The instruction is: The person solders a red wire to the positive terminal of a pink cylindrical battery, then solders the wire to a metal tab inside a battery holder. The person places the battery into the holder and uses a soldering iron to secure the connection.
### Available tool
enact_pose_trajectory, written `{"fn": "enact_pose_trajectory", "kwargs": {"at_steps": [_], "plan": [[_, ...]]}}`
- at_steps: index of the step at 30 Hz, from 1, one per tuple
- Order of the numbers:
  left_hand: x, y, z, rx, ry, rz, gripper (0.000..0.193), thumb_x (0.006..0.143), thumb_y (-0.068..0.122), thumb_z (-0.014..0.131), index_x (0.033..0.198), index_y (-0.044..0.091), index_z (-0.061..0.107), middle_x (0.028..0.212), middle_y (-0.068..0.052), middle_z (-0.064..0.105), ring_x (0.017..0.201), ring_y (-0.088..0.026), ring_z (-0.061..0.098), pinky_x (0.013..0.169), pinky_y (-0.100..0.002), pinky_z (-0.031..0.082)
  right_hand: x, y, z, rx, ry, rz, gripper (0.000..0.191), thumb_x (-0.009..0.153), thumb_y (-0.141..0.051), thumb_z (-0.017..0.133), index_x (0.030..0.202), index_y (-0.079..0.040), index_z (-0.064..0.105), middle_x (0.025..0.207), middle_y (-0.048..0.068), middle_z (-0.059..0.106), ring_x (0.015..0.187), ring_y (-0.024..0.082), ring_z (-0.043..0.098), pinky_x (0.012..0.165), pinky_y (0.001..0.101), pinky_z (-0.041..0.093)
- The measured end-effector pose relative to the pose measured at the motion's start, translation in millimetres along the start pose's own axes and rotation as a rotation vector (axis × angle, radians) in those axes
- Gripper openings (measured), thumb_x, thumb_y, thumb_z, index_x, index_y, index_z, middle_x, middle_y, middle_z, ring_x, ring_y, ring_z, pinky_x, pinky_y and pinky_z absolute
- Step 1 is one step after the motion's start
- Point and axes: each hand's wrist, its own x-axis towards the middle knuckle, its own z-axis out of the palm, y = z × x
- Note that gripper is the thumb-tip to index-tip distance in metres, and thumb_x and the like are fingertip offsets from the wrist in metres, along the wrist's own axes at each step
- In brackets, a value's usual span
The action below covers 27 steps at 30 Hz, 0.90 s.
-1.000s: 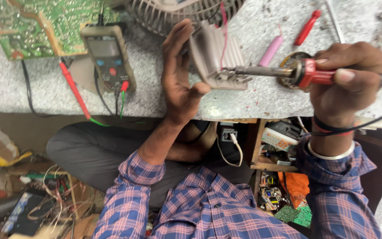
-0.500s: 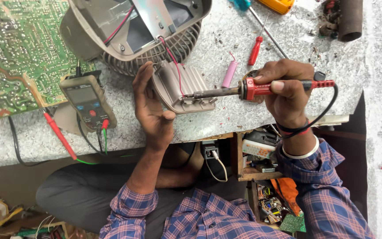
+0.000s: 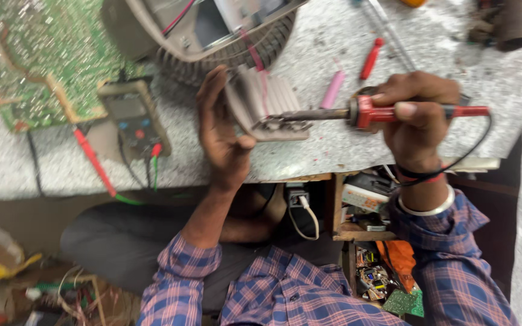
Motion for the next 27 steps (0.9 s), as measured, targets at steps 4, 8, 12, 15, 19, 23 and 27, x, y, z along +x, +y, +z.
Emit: {"fn": "enact_pose_trajectory", "kwargs": {"at_steps": [4,8,12,15,19,23,27], "plan": [[-3.1,-4.3,-4.0,-0.009,-0.009,-0.012,0.093,0.095,0.065,0.072,0.159,0.008,0.039,0.163,-0.005,0.034,0.15,-0.018,0.039,0.129,-0.036,0.037,-4.7,7.4,-6.7,0.019,0.052,-0.055,0.026,0.091,-0.014,0.062,0.082,0.01,0.065,0.08,0.023,0.064,0.062,0.026,0.062,0.064,0.0344,0.055],[-4.4,-9.3,-6.3,0.009,-0.008,0.001,0.091,0.095,0.065,0.072,0.16,0.01,0.039,0.159,-0.002,0.034,0.149,-0.015,0.039,0.127,-0.034,0.041,-8.3,8.7,-18.2,0.047,0.089,0.017,0.026,0.087,-0.013,0.059,0.082,0.013,0.06,0.078,0.026,0.064,0.058,0.026,0.059,0.064,0.0348,0.054],[-4.4,-11.9,-7.3,0.005,-0.023,0.014,0.091,0.094,0.064,0.072,0.161,0.012,0.039,0.16,-0.001,0.035,0.15,-0.014,0.039,0.128,-0.033,0.04,-11.3,10.2,-23.7,0.01,0.093,0.006,0.027,0.088,-0.013,0.059,0.082,0.014,0.06,0.078,0.027,0.064,0.057,0.027,0.058,0.062,0.0345,0.053],[-3.9,-11.5,-7.1,0.004,-0.021,0.01,0.093,0.092,0.064,0.073,0.161,0.011,0.039,0.161,-0.001,0.034,0.15,-0.014,0.038,0.128,-0.033,0.039,-12.0,11.0,-22.1,0.013,0.066,-0.036,0.028,0.093,-0.013,0.06,0.084,0.014,0.062,0.081,0.027,0.065,0.06,0.029,0.059,0.062,0.0351,0.054],[-2.8,-10.2,-6.8,0.013,-0.001,-0.028,0.1,0.087,0.068,0.074,0.16,0.008,0.039,0.163,-0.005,0.034,0.148,-0.017,0.038,0.126,-0.035,0.039,-9.6,9.8,-17.8,-0.013,0.051,-0.063,0.028,0.093,-0.014,0.061,0.082,0.012,0.063,0.081,0.026,0.064,0.059,0.028,0.059,0.059,0.0343,0.054],[-3.9,-10.3,-7.3,0.022,-0.001,-0.031,0.1,0.086,0.068,0.074,0.158,0.009,0.039,0.164,-0.005,0.035,0.148,-0.016,0.039,0.127,-0.034,0.039,-7.4,8.5,-16.2,0.002,0.024,-0.038,0.027,0.093,-0.014,0.061,0.085,0.012,0.063,0.082,0.028,0.066,0.058,0.027,0.059,0.06,0.0339,0.054],[-3.1,-14.0,-7.8,0.035,-0.014,-0.009,0.101,0.086,0.069,0.073,0.162,0.012,0.039,0.164,-0.004,0.034,0.149,-0.016,0.038,0.128,-0.035,0.041,-8.5,6.7,-18.0,0.023,0.039,0.033,0.027,0.091,-0.013,0.061,0.088,0.014,0.063,0.077,0.028,0.064,0.054,0.025,0.057,0.058,0.0337,0.052]]}}
